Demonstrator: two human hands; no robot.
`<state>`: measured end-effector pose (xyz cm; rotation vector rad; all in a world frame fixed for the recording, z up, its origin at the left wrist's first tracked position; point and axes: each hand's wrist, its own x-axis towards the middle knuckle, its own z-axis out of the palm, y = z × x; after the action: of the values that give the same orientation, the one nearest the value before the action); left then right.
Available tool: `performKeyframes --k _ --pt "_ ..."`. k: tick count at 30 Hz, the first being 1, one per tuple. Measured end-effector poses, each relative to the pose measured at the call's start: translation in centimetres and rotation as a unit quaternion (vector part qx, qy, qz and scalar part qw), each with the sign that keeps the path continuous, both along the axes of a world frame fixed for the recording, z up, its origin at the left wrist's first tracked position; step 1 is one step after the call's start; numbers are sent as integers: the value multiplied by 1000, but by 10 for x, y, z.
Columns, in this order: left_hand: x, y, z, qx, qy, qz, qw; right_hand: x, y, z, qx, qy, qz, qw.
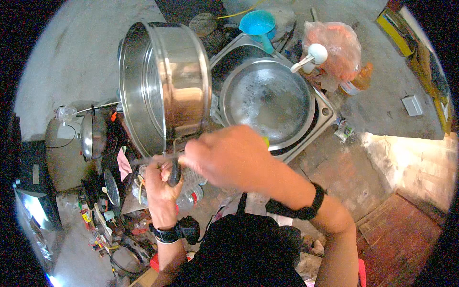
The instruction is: The recorder uses a screwdriver to tighten the loose handle of a metal steamer pot.
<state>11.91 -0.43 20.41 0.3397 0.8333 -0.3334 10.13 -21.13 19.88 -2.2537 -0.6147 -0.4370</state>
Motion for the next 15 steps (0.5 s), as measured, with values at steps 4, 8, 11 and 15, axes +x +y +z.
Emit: performKeyframes --k 4,8,11,15 --pt "4 6 -7 -3 -28 -22 999 4 12 -7 43 8 5 999" --pt "0 23 -23 -133 -36 -52 989 15 17 -17 125 -3 -23 992" --pt "3 5 -4 -34 86 4 996 -2 25 -9 183 36 -6 982" --pt "-6 -2 7 -47 -5 -53 997 -7 44 -9 215 2 11 977"
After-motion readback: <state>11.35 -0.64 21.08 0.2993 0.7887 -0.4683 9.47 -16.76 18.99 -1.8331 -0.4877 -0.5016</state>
